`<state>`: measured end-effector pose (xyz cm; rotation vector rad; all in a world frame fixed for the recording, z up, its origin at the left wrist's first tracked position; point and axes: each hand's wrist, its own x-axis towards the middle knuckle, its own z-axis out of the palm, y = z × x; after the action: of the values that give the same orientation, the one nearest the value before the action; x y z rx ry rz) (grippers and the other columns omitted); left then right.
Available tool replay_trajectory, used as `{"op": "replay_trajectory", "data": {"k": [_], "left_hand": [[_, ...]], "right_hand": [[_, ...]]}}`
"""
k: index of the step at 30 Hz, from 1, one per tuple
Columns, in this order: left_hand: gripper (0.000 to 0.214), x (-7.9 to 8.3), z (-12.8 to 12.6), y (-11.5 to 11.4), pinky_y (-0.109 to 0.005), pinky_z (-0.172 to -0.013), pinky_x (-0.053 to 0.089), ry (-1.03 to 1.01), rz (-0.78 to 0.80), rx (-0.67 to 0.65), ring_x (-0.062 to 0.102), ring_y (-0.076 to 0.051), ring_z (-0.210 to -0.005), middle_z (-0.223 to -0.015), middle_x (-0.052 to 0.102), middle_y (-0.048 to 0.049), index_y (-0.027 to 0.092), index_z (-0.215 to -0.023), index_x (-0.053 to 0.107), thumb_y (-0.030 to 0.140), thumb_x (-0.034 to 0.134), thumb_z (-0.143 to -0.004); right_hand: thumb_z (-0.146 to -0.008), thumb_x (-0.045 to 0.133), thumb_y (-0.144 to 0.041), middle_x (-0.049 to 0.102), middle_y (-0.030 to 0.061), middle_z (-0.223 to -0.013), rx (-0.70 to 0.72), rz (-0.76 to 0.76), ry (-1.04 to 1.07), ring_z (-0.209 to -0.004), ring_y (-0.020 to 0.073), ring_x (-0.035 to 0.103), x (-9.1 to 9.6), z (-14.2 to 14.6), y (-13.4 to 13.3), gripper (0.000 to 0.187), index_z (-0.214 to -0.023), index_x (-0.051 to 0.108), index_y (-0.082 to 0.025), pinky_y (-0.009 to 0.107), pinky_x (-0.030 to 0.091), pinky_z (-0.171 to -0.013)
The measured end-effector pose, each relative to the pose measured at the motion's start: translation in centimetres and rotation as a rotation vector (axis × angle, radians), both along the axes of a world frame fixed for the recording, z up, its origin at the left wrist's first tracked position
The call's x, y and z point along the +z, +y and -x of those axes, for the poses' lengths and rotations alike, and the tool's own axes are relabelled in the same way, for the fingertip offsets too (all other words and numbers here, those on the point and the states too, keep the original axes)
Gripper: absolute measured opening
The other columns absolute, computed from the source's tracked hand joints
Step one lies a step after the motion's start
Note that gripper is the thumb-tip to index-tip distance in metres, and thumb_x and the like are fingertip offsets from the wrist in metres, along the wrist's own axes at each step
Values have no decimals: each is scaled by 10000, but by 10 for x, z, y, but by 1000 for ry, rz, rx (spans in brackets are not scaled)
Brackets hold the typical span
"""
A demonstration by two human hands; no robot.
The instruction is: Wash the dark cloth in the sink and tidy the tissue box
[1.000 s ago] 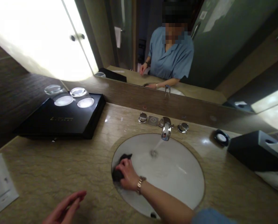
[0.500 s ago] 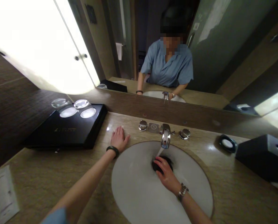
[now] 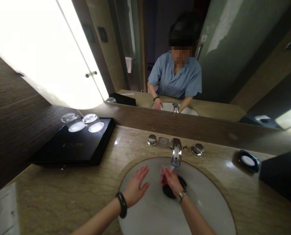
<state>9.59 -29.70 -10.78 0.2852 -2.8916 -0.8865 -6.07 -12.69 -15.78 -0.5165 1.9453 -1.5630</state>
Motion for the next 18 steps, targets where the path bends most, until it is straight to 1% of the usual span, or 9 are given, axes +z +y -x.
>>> {"op": "replay_trajectory", "data": {"k": [2,4,6,8,10,12,14,16,18], "left_hand": [[522,2,-11,10,-568,-1213,285,47,-108,31,380,-267,-1437,-1525,431,-127,158,-1419,509,284,452,-916],[474,2,-24,10,-601,-1195,311,188,-170,155,440,-280,-1396,-1467,511,-122,171,-1354,577,297,462,-912],[432,-1,-41,6,-598,-1142,400,339,-232,306,525,-286,-1314,-1375,595,-133,165,-1278,635,337,471,-916],[404,-3,-62,2,-581,-1080,477,431,-285,424,583,-286,-1244,-1303,645,-127,183,-1221,669,378,491,-915],[385,-6,-85,-1,-561,-1039,518,467,-304,492,623,-279,-1194,-1260,674,-104,221,-1195,687,417,518,-911],[364,-10,-109,-4,-514,-995,552,502,-297,547,653,-263,-1154,-1229,694,-73,260,-1175,702,446,544,-905],[330,-17,-133,-9,-451,-948,571,556,-280,611,673,-241,-1118,-1195,712,-39,301,-1164,710,437,562,-902],[299,-25,-152,-15,-383,-912,571,618,-274,677,685,-214,-1089,-1171,722,-2,349,-1162,708,404,576,-899],[288,-34,-164,-19,-333,-904,558,651,-290,704,689,-193,-1072,-1157,726,25,389,-1155,708,381,589,-892]], "right_hand": [[-863,507,-352,637,73,-686,237,-214,247,-694,229,635,12,-17,-1,257,-678,597,-198,399,535,-732],[-865,491,-198,698,109,-880,366,-276,529,-917,255,647,32,-29,-19,206,-800,686,-188,424,499,-919],[-881,410,-88,680,126,-1139,439,-276,849,-1112,241,590,54,-33,-60,353,-1065,695,-182,408,445,-1041],[-864,401,-30,607,141,-1313,485,-301,1071,-1229,234,518,74,-28,-117,459,-1253,616,-142,386,401,-1111],[-850,417,-15,551,179,-1382,532,-388,1178,-1269,255,483,86,-20,-173,495,-1322,553,-82,401,383,-1137],[-874,393,-21,541,217,-1378,563,-462,1220,-1270,271,486,89,-14,-210,464,-1313,544,-41,417,391,-1132],[-907,373,-38,575,205,-1334,621,-468,1244,-1258,252,505,87,-11,-225,415,-1267,579,-53,385,401,-1125],[-930,358,-49,587,165,-1338,678,-473,1287,-1270,218,508,82,-10,-225,410,-1269,585,-94,345,403,-1125],[-929,324,-33,552,176,-1385,662,-510,1322,-1299,218,492,79,-8,-221,444,-1303,556,-92,362,407,-1126]]}}
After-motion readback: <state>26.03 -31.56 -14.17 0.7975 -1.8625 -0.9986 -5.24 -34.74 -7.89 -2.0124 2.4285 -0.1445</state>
